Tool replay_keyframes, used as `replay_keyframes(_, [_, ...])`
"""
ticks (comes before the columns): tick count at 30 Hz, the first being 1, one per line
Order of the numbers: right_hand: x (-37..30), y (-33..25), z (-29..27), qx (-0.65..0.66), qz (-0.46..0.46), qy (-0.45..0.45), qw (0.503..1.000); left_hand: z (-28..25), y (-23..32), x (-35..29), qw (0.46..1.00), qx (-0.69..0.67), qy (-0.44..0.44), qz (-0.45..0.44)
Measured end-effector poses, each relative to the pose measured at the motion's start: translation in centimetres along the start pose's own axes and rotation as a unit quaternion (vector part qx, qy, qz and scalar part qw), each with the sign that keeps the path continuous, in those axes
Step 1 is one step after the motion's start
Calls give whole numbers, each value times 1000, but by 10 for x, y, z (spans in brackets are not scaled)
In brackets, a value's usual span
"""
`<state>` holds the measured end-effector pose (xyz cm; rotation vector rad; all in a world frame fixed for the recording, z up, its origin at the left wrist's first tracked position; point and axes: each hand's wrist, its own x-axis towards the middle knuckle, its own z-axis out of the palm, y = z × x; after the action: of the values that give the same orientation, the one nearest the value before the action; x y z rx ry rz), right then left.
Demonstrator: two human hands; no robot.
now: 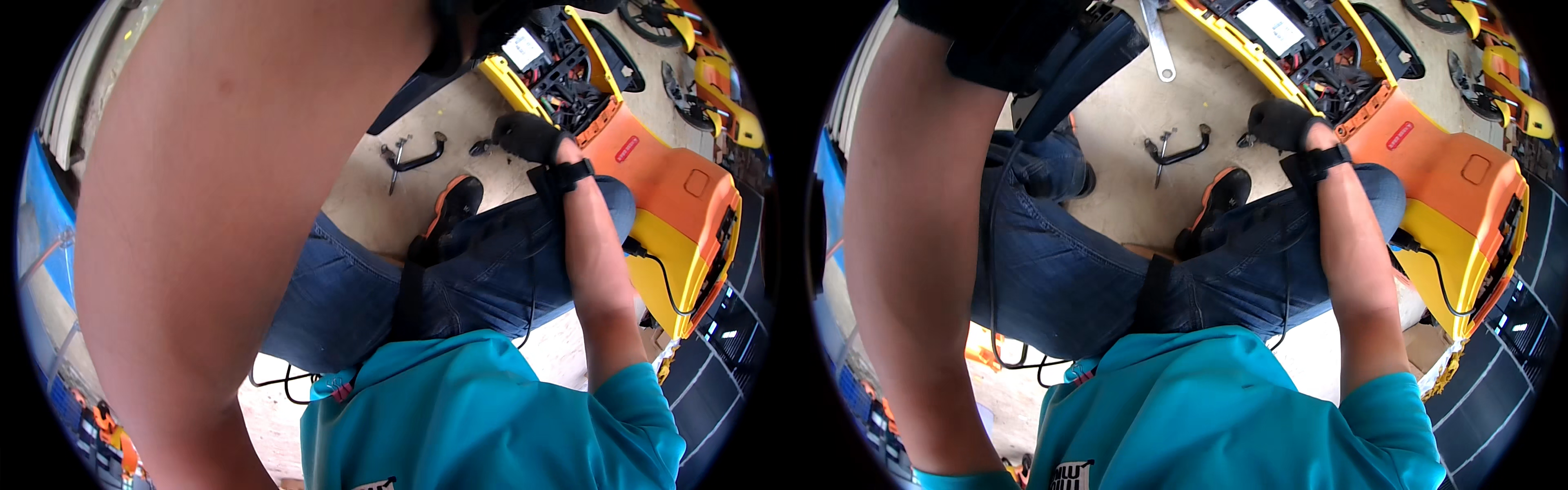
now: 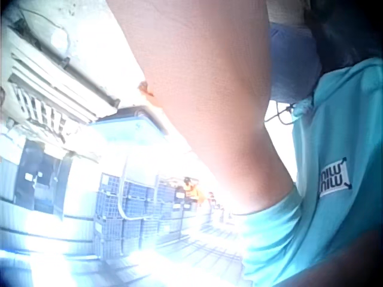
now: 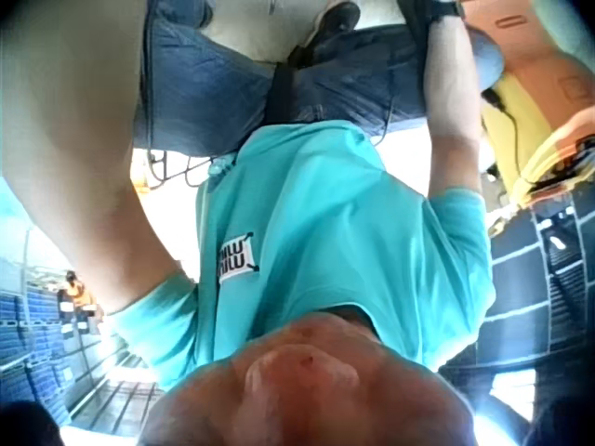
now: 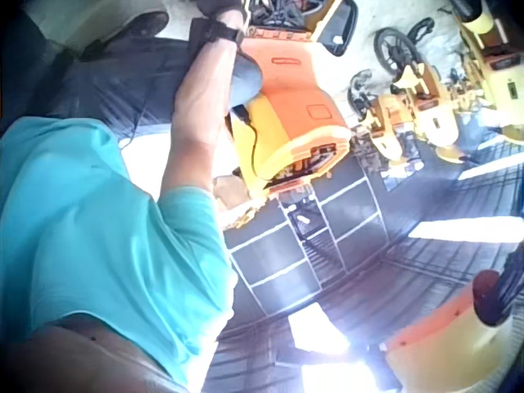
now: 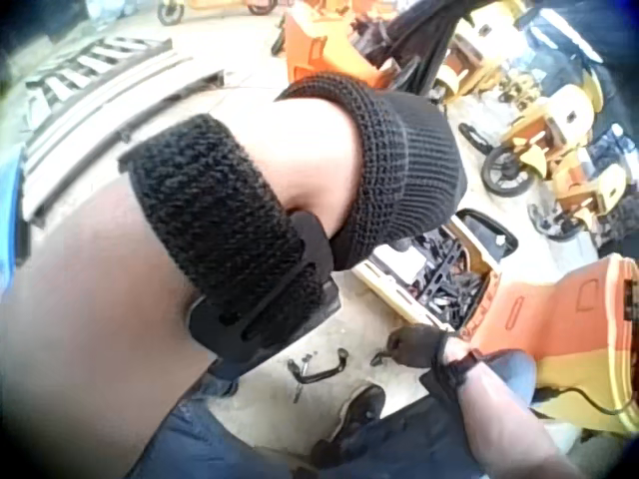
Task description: The person unfastens a metal bracket from the underside of an orange electric scooter using a screwdriver and a wrench. After removing the bracket and a bolt, they stand up and walk around to the front of the scooter to work on the wiring near the battery compartment.
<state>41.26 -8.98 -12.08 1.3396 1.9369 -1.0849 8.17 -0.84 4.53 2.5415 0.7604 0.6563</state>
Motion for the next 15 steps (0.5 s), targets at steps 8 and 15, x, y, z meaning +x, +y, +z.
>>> replay_keyframes(8, [-13,-28,-7,240,-12,96,966,5,-11,-7,980,-162,31,-110])
replay_keyframes(15, [-17,-37,-20,259,-43,135,955,6,-30,-22,972,-180,52,-142])
